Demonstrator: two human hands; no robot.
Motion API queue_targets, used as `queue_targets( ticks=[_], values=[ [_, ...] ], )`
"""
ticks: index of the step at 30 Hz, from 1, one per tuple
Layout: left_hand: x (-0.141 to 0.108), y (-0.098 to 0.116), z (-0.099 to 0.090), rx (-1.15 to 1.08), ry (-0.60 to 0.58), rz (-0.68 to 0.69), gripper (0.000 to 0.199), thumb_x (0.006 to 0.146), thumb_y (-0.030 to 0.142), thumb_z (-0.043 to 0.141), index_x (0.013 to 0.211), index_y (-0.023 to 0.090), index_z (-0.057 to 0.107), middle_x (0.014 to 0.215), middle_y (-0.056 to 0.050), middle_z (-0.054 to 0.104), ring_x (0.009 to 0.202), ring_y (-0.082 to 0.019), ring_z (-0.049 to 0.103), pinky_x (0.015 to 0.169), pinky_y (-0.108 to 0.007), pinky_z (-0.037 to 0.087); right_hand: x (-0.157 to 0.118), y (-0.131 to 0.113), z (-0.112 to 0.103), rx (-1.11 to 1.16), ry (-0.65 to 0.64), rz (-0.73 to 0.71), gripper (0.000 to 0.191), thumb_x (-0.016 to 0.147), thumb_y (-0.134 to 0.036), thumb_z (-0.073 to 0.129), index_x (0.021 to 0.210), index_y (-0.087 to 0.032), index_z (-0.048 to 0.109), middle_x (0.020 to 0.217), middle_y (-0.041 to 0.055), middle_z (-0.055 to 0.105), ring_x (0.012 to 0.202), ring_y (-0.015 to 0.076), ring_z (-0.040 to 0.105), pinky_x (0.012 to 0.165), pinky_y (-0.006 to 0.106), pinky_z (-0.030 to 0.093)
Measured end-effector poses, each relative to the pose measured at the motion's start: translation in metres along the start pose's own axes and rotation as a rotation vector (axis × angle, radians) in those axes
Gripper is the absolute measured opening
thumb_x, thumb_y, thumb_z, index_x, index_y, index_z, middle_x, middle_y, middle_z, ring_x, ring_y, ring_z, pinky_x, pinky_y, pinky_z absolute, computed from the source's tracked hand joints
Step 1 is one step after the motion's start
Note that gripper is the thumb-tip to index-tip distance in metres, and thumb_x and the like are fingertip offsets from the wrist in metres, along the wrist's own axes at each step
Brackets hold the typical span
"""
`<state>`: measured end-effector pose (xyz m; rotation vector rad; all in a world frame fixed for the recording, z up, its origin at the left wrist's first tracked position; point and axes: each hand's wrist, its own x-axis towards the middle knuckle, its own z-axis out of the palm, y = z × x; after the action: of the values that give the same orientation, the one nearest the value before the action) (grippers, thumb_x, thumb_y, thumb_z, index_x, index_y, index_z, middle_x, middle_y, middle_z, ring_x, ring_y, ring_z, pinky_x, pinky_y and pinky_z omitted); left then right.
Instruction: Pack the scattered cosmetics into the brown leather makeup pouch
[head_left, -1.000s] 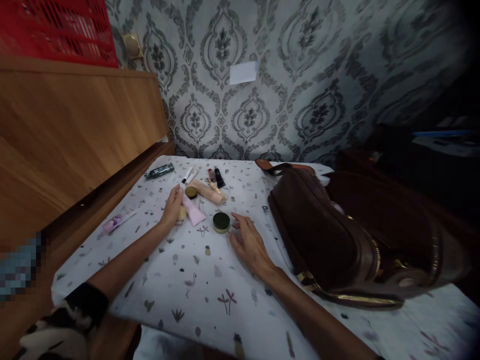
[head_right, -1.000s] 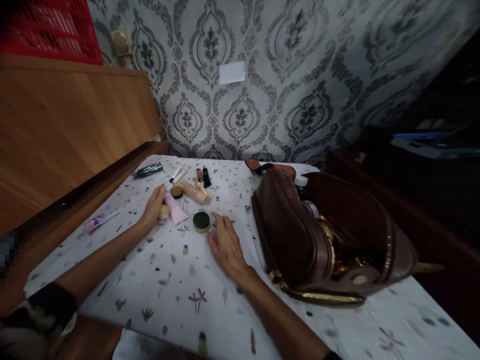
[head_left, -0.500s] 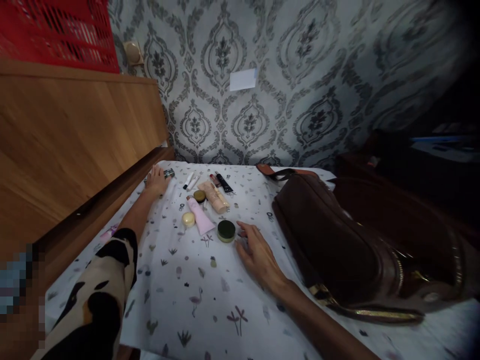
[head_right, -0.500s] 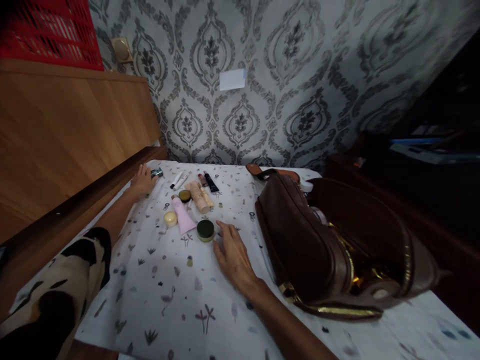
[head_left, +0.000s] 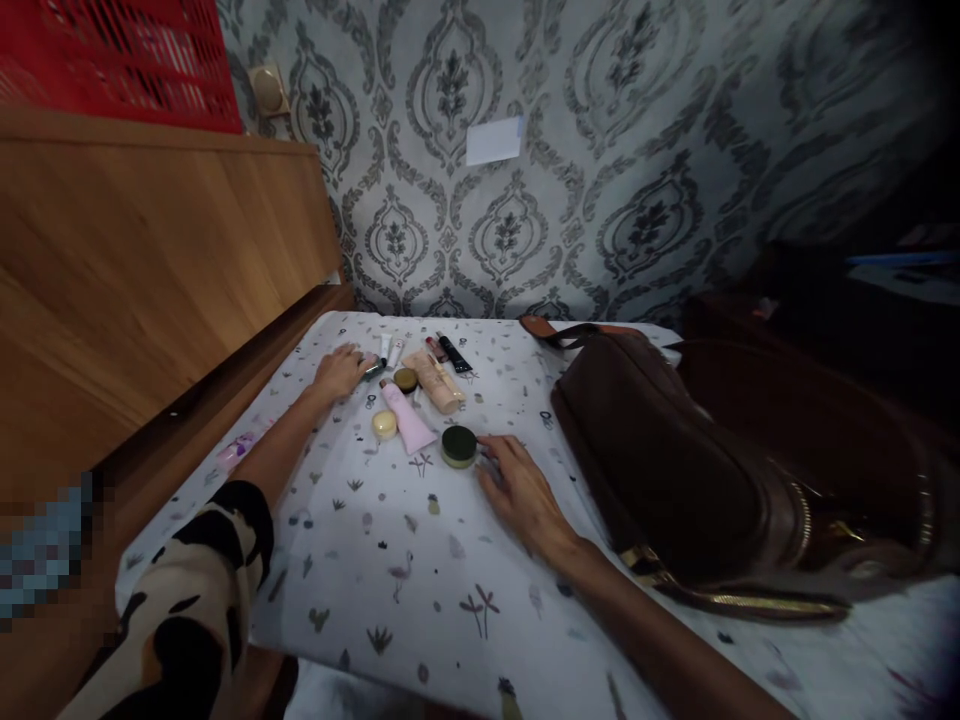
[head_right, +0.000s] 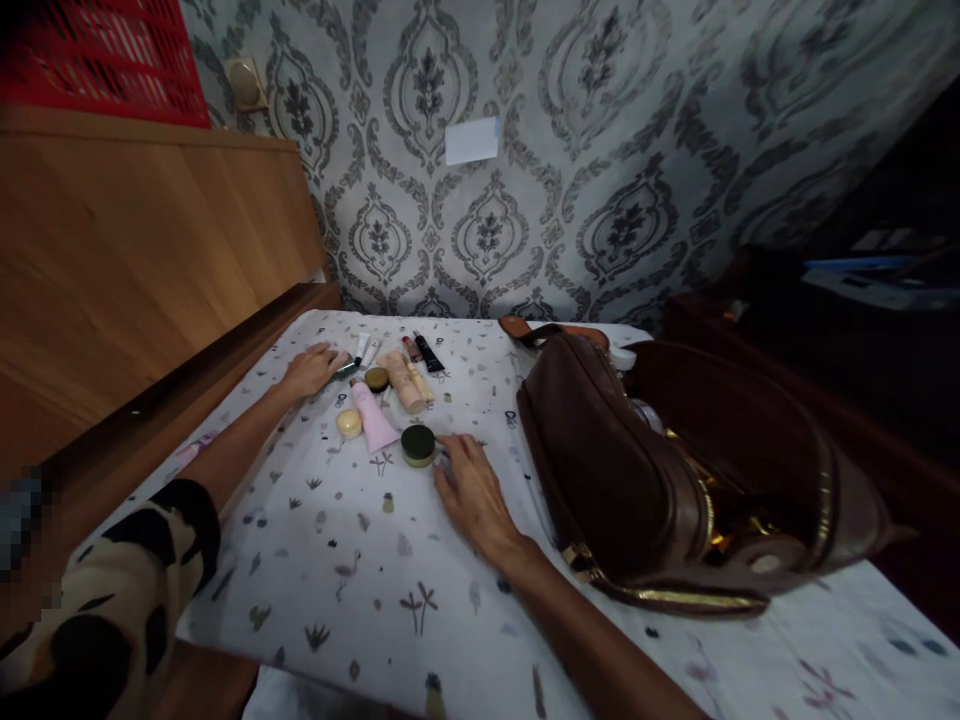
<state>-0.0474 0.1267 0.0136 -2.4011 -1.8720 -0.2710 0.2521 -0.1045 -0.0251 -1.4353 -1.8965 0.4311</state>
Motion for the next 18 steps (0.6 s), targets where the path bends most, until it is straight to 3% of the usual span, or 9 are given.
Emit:
queue_targets(
  ticks=[5, 11, 15, 18],
  values=[
    [-0.023, -0.003, -0.007, -0.016, -0.071, 0.091, 0.046, 0.098, 0.057, 0.044, 0.122, 0.022, 0.061, 0.123, -0.013, 0.069, 0.112, -0.03, 0.064, 0.092, -0.038, 0.048, 0.001, 0.003, 0.001, -0.03, 0.002, -0.02, 0.033, 0.091, -0.02, 0.049, 0.122, -0.017, 0.058, 0.117, 0.013, 0.061, 0.11, 0.0263, 0.06, 0.095, 0.043, 0.053],
    [-0.051, -0.018, -0.032, -0.052, -0.08, 0.162, 0.038, 0.093, 0.049, 0.052, 0.121, 0.025, 0.06, 0.119, -0.008, 0.071, 0.103, -0.026, 0.066, 0.084, -0.032, 0.047, 0.001, 0.004, 0.002, -0.035, 0.011, -0.054, 0.03, 0.092, -0.02, 0.05, 0.12, -0.017, 0.06, 0.115, 0.0121, 0.061, 0.107, 0.0252, 0.06, 0.096, 0.041, 0.051],
    [-0.071, -0.017, -0.043, -0.073, -0.02, 0.131, 0.045, 0.098, 0.055, 0.036, 0.109, 0.023, 0.065, 0.104, -0.007, 0.073, 0.098, -0.025, 0.066, 0.087, -0.033, 0.047, 0.002, 0.003, 0.002, -0.05, 0.0, -0.05, 0.031, 0.092, -0.021, 0.048, 0.12, -0.015, 0.06, 0.114, 0.013, 0.06, 0.107, 0.0256, 0.059, 0.097, 0.041, 0.05],
    [-0.084, -0.011, -0.039, -0.078, 0.016, 0.085, 0.052, 0.1, 0.05, 0.027, 0.115, 0.017, 0.065, 0.115, -0.014, 0.07, 0.113, -0.029, 0.061, 0.099, -0.039, 0.045, 0.002, 0.003, 0.003, -0.055, -0.01, -0.038, 0.033, 0.091, -0.021, 0.049, 0.121, -0.014, 0.06, 0.114, 0.0134, 0.06, 0.105, 0.0257, 0.059, 0.095, 0.04, 0.051]
  ],
)
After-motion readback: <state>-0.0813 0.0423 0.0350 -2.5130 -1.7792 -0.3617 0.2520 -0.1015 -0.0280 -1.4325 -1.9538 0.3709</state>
